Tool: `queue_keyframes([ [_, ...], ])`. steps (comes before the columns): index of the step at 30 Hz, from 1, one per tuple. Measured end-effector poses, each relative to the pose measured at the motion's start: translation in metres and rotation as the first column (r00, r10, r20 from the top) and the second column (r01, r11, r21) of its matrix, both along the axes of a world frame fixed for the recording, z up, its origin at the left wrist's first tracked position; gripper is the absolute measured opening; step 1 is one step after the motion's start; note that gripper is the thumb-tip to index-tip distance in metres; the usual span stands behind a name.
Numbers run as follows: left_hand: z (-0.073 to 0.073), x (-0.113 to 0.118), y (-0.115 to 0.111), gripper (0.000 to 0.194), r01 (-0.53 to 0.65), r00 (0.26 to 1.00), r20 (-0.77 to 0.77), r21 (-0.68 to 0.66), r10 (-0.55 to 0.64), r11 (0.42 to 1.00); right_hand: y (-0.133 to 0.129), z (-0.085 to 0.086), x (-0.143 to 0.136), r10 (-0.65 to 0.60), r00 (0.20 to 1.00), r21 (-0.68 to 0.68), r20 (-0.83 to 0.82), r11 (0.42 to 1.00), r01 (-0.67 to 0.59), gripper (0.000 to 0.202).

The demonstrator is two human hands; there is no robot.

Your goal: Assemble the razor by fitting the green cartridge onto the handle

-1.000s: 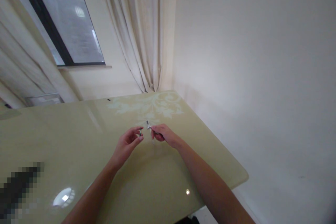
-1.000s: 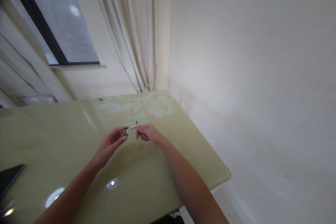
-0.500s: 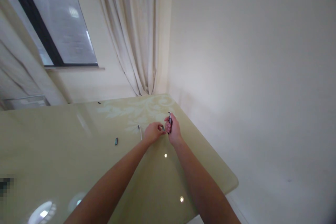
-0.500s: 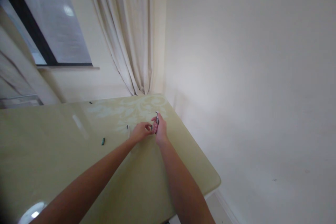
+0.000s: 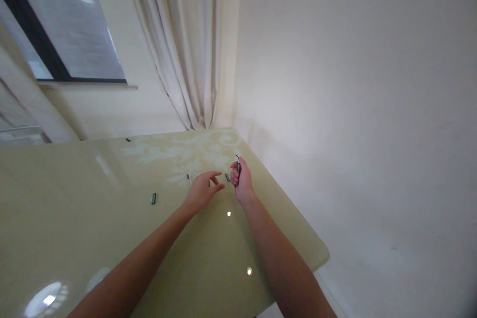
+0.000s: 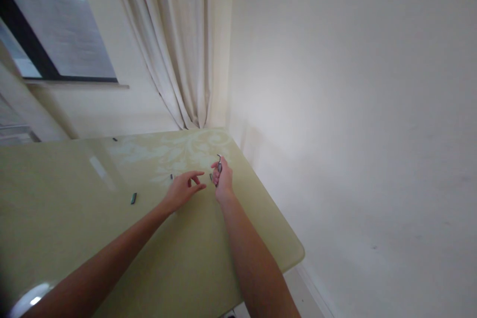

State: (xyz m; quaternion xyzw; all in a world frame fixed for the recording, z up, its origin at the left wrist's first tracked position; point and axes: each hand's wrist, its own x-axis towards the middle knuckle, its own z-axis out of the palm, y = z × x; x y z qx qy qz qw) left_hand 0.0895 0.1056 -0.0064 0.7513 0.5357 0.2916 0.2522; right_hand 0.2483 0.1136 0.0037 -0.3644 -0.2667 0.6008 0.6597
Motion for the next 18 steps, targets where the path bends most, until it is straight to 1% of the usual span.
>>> queue_keyframes([
  [2, 0.001, -0.042, -0.016, 0.037, 0.012, 1.0, -0.01, 0.037, -0.012, 0.999, -0.003, 0.0, -0.004, 0.028, 0.999, 0.004, 0.023, 1.0, -0.029, 0.047],
  [3, -0.002, -0.067, -0.023, 0.037, 0.013, 0.999, -0.044, 0.078, -0.01, 0.997, -0.004, 0.0, -0.007, 0.048, 0.998, 0.01, 0.034, 0.999, -0.048, 0.047],
  [4, -0.005, -0.092, -0.03, 0.041, -0.019, 0.996, -0.081, 0.108, 0.028, 0.994, -0.006, 0.0, -0.011, 0.069, 0.997, 0.017, 0.044, 0.997, -0.069, 0.048],
  [6, -0.014, -0.14, -0.042, 0.048, -0.127, 0.971, -0.183, 0.138, 0.152, 0.982, -0.01, 0.0, -0.021, 0.125, 0.99, 0.025, 0.067, 0.992, -0.127, 0.048],
  [7, -0.018, -0.159, -0.048, 0.054, -0.205, 0.941, -0.245, 0.142, 0.235, 0.968, -0.013, 0.0, -0.026, 0.158, 0.984, 0.022, 0.081, 0.987, -0.16, 0.049],
  [8, -0.022, -0.173, -0.052, 0.06, -0.289, 0.898, -0.305, 0.139, 0.318, 0.947, -0.015, -0.001, -0.032, 0.188, 0.977, 0.019, 0.099, 0.981, -0.191, 0.05],
  [10, -0.026, -0.186, -0.059, 0.07, -0.39, 0.824, -0.396, 0.121, 0.405, 0.913, -0.021, -0.002, -0.043, 0.247, 0.958, 0.011, 0.145, 0.968, -0.251, 0.052],
  [12, -0.027, -0.185, -0.061, 0.07, -0.403, 0.803, -0.439, 0.099, 0.403, 0.91, -0.027, -0.003, -0.052, 0.295, 0.935, 0.008, 0.196, 0.953, -0.302, 0.055],
  [14, -0.025, -0.18, -0.059, 0.058, -0.382, 0.816, -0.435, 0.089, 0.38, 0.92, -0.033, -0.003, -0.058, 0.325, 0.914, 0.009, 0.243, 0.941, -0.337, 0.057],
  [16, -0.024, -0.175, -0.057, 0.047, -0.367, 0.836, -0.402, 0.098, 0.374, 0.925, -0.037, -0.004, -0.061, 0.341, 0.897, 0.007, 0.281, 0.934, -0.357, 0.059],
  [18, -0.024, -0.173, -0.056, 0.039, -0.346, 0.859, -0.357, 0.127, 0.368, 0.93, -0.041, -0.005, -0.065, 0.343, 0.881, 0.0, 0.324, 0.932, -0.363, 0.058],
])
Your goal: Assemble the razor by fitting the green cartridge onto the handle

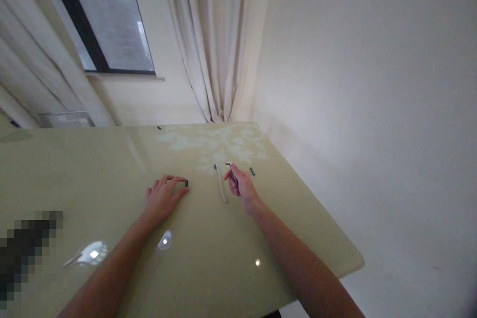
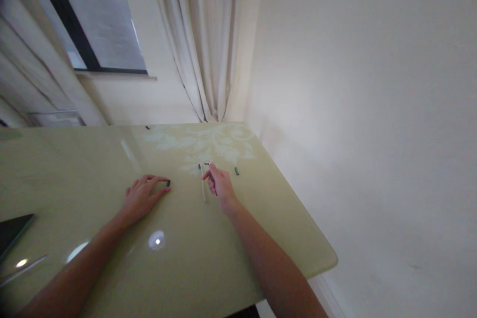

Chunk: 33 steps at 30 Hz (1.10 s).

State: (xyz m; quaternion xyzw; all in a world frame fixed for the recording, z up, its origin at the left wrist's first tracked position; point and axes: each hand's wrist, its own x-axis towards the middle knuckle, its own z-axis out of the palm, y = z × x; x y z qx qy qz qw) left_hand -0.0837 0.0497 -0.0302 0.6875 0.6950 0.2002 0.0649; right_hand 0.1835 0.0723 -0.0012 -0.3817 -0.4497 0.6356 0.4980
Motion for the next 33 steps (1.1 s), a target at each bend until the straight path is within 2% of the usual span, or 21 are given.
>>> queue_keyframes([
  [3, 0.001, 0.008, -0.004, 0.031, 0.101, 0.99, 0.082, 0.117, -0.111, 0.988, -0.007, -0.002, -0.006, -0.015, 0.991, 0.027, 0.134, 1.0, 0.012, 0.051],
  [6, 0.005, 0.027, -0.012, 0.033, 0.225, 0.928, 0.211, 0.337, -0.307, 0.914, -0.016, -0.002, -0.012, 0.014, 0.976, 0.053, 0.217, 0.998, -0.026, 0.045],
  [9, 0.011, 0.049, -0.021, 0.037, 0.278, 0.86, 0.252, 0.499, -0.444, 0.821, -0.025, 0.002, -0.017, 0.143, 0.979, 0.035, 0.148, 0.988, -0.15, 0.043],
  [11, 0.013, 0.059, -0.027, 0.035, 0.282, 0.836, 0.265, 0.542, -0.48, 0.791, -0.029, 0.004, -0.018, 0.223, 0.972, 0.017, 0.075, 0.974, -0.225, 0.041],
  [20, 0.021, 0.065, -0.038, 0.031, 0.291, 0.745, 0.386, 0.546, -0.544, 0.786, -0.036, 0.006, -0.018, 0.361, 0.907, -0.059, -0.216, 0.922, -0.382, 0.038],
  [27, 0.022, 0.075, -0.044, 0.031, 0.283, 0.643, 0.485, 0.568, -0.592, 0.773, -0.04, 0.006, -0.016, 0.408, 0.878, -0.048, -0.251, 0.9, -0.432, 0.036],
  [30, 0.025, 0.076, -0.046, 0.035, 0.251, 0.62, 0.556, 0.528, -0.553, 0.811, -0.04, 0.004, -0.017, 0.374, 0.9, -0.021, -0.221, 0.921, -0.388, 0.036],
  [33, 0.032, 0.074, -0.045, 0.04, 0.236, 0.573, 0.677, 0.405, -0.463, 0.884, -0.039, 0.009, -0.014, 0.279, 0.957, 0.067, -0.082, 0.959, -0.274, 0.035],
])
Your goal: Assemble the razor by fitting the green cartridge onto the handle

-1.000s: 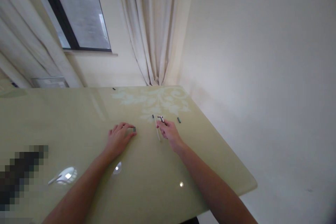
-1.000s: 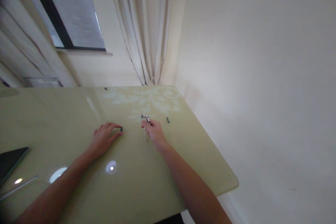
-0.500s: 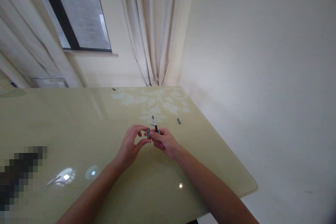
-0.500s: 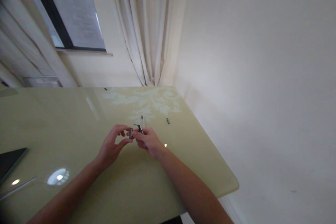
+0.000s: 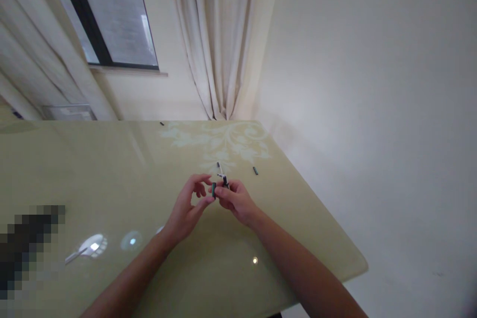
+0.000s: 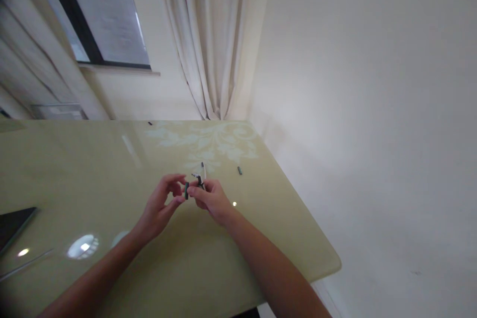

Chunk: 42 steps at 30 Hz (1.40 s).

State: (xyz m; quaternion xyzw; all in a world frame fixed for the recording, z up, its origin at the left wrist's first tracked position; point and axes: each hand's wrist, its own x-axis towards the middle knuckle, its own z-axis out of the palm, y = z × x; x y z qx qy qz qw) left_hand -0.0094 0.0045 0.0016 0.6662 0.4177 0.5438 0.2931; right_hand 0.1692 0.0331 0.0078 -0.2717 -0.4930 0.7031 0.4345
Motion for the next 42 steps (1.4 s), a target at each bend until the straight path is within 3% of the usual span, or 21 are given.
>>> queue_keyframes([
  [2, 0.004, -0.002, 0.002, 0.038, 0.054, 0.998, 0.047, -0.148, -0.047, 0.987, 0.0, 0.006, 0.004, -0.12, 0.984, 0.201, 0.13, 0.975, 0.093, 0.031],
  [6, 0.005, -0.005, 0.006, 0.052, 0.208, 0.971, 0.2, -0.42, -0.134, 0.883, 0.0, 0.015, 0.013, -0.337, 0.893, 0.587, 0.299, 0.802, 0.106, 0.02],
  [10, 0.003, -0.005, 0.004, 0.049, 0.362, 0.923, 0.321, -0.537, -0.213, 0.762, 0.0, 0.012, 0.017, -0.404, 0.857, 0.739, 0.319, 0.672, 0.042, 0.015],
  [13, 0.004, -0.004, 0.003, 0.046, 0.378, 0.917, 0.323, -0.525, -0.233, 0.763, -0.001, 0.01, 0.019, -0.426, 0.851, 0.81, 0.307, 0.586, 0.002, 0.017],
  [24, 0.007, -0.009, 0.006, 0.044, 0.181, 0.947, 0.314, -0.338, -0.071, 0.924, -0.002, 0.021, 0.021, -0.452, 0.854, 0.787, 0.257, 0.611, 0.087, 0.023],
  [31, 0.011, -0.007, 0.006, 0.045, 0.18, 0.94, 0.33, -0.283, -0.081, 0.942, -0.005, 0.02, 0.021, -0.432, 0.833, 0.78, 0.346, 0.626, 0.001, 0.029],
  [42, 0.014, -0.007, 0.004, 0.041, 0.152, 0.957, 0.278, -0.25, -0.08, 0.956, -0.002, 0.021, 0.024, -0.414, 0.837, 0.78, 0.357, 0.625, -0.023, 0.03],
])
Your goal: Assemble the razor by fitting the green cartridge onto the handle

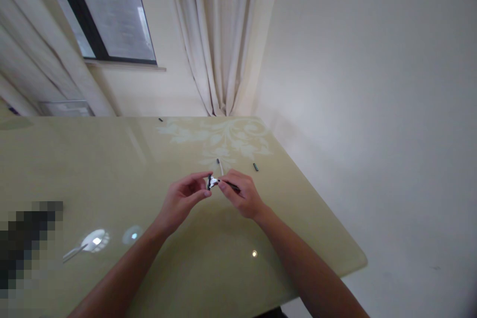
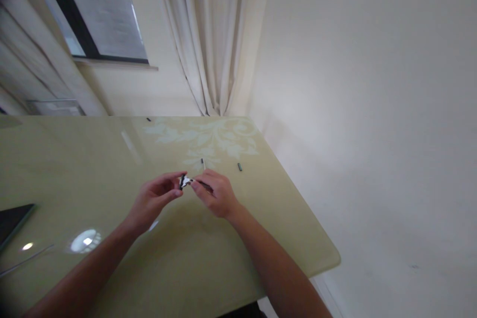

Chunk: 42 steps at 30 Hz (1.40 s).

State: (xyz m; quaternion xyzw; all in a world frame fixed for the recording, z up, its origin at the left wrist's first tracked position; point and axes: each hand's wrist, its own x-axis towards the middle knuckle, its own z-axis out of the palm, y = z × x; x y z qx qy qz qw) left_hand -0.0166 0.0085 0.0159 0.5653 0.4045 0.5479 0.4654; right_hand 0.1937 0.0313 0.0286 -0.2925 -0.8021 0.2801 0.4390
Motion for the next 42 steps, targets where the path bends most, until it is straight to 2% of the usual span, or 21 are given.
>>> queue_keyframes([
  [15, -0.0045, -0.0004, -0.0011, 0.032, -0.043, 0.997, -0.058, 0.121, 0.051, 0.992, 0.0027, -0.0032, 0.0024, 0.069, 0.997, 0.021, 0.016, 0.997, -0.069, 0.031],
  [20, -0.0062, -0.0011, -0.0026, 0.032, -0.061, 0.994, -0.079, 0.125, 0.071, 0.99, 0.0055, -0.007, 0.0012, 0.105, 0.994, -0.014, -0.013, 0.994, -0.105, 0.035],
  [24, -0.0049, -0.003, -0.003, 0.033, -0.023, 0.997, -0.065, 0.111, 0.03, 0.994, 0.0055, -0.0073, -0.0011, 0.138, 0.987, -0.092, -0.081, 0.985, -0.146, 0.038],
  [32, -0.006, -0.0009, -0.0026, 0.034, -0.026, 0.999, -0.034, 0.038, 0.027, 0.999, 0.003, -0.0075, -0.0059, 0.033, 0.994, -0.102, -0.1, 0.994, -0.043, 0.037],
  [36, -0.0051, -0.0029, -0.002, 0.046, 0.022, 0.999, -0.029, 0.029, -0.022, 0.999, 0.0017, -0.0063, -0.0065, 0.037, 0.993, -0.1, -0.11, 0.994, -0.048, 0.033],
  [42, -0.0052, 0.0003, -0.0024, 0.035, -0.019, 0.998, -0.054, 0.034, 0.021, 0.999, 0.0012, -0.0049, -0.0045, 0.016, 0.997, -0.028, -0.073, 0.999, -0.018, 0.032],
])
